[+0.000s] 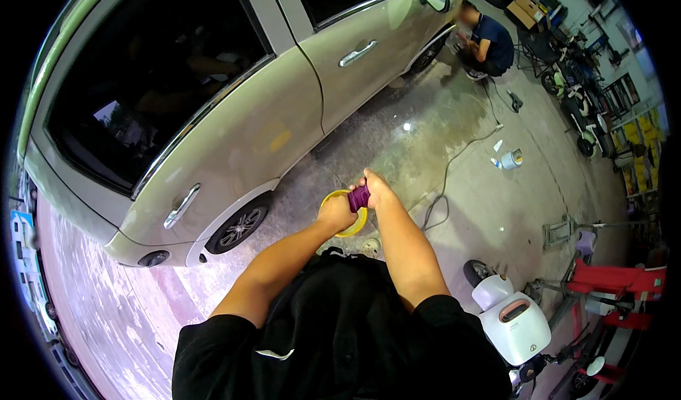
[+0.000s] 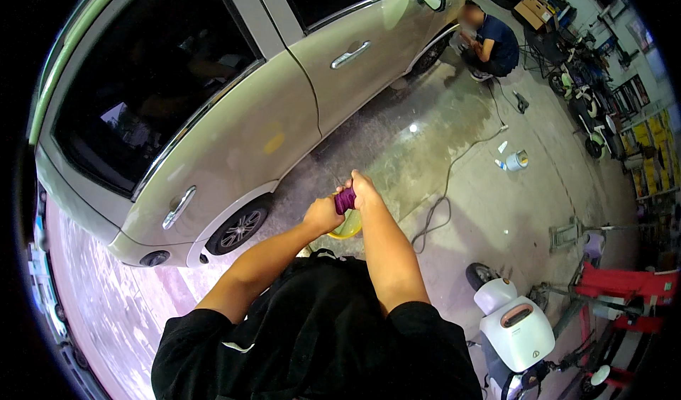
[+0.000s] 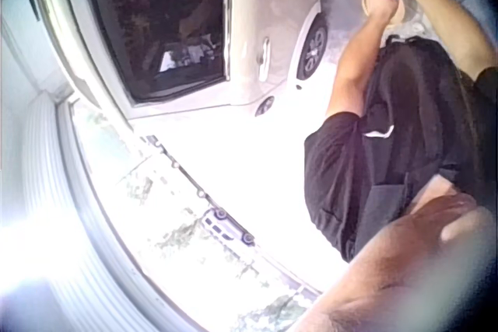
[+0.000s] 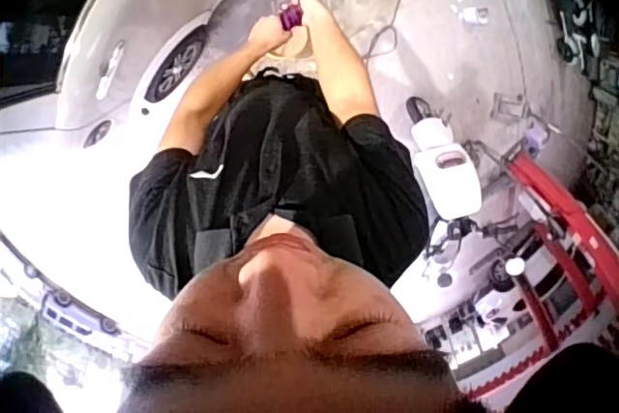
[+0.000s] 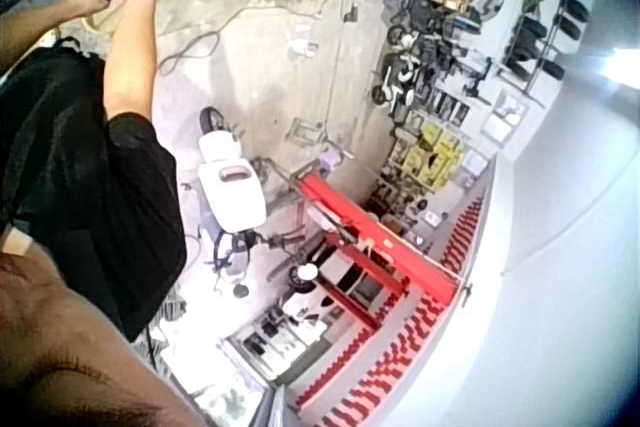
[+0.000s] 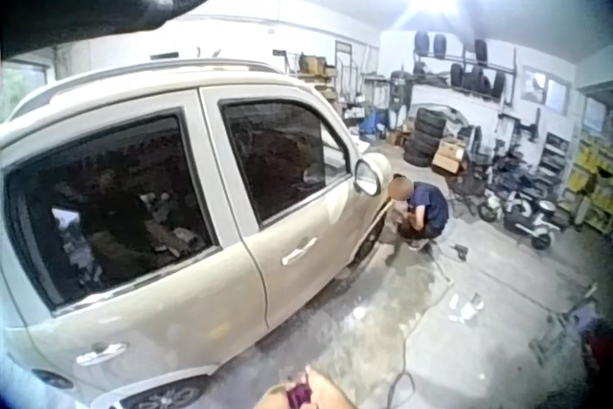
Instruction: The person uses a sanding block to rub a specific spot on the car's side panel, then wipes the area with a purple cloth. They proceed to wipe the front hood and bumper area, occasionally dipping the cloth into a yellow bucket of water.
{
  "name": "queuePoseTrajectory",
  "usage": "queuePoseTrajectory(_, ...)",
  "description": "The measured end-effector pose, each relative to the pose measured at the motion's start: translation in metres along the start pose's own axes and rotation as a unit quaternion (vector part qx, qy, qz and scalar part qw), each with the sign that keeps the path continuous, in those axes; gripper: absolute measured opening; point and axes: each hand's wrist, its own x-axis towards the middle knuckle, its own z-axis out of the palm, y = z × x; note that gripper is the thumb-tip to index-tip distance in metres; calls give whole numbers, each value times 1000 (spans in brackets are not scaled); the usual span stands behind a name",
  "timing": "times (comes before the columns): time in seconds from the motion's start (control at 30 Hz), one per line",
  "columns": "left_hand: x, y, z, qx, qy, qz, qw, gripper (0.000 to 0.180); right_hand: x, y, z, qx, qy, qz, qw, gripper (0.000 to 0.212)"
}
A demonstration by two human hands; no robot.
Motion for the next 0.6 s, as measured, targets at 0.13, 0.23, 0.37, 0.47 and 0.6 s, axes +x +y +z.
queuePoseTrajectory(0.13,0,5,-3,42,10,27,999,39,42,10,-22,-25,5,-62,998,28)
queuePoseTrajectory(0.23,3,-16,6,73,19,45,996,44,50,27,-19,-142,30,-114,983,31)
queuePoseTrajectory(0.37,0,-17,-7,48,5,45,998,55,47,21,-33,-204,-102,-131,965,36)
queuePoseTrajectory(0.47,2,-39,-19,-33,-16,45,998,68,14,14,-25,-215,-142,-114,960,51)
queuePoseTrajectory(0.6,-4,-27,-38,-171,-37,30,984,69,-43,-7,-19,-263,-86,-16,961,64)
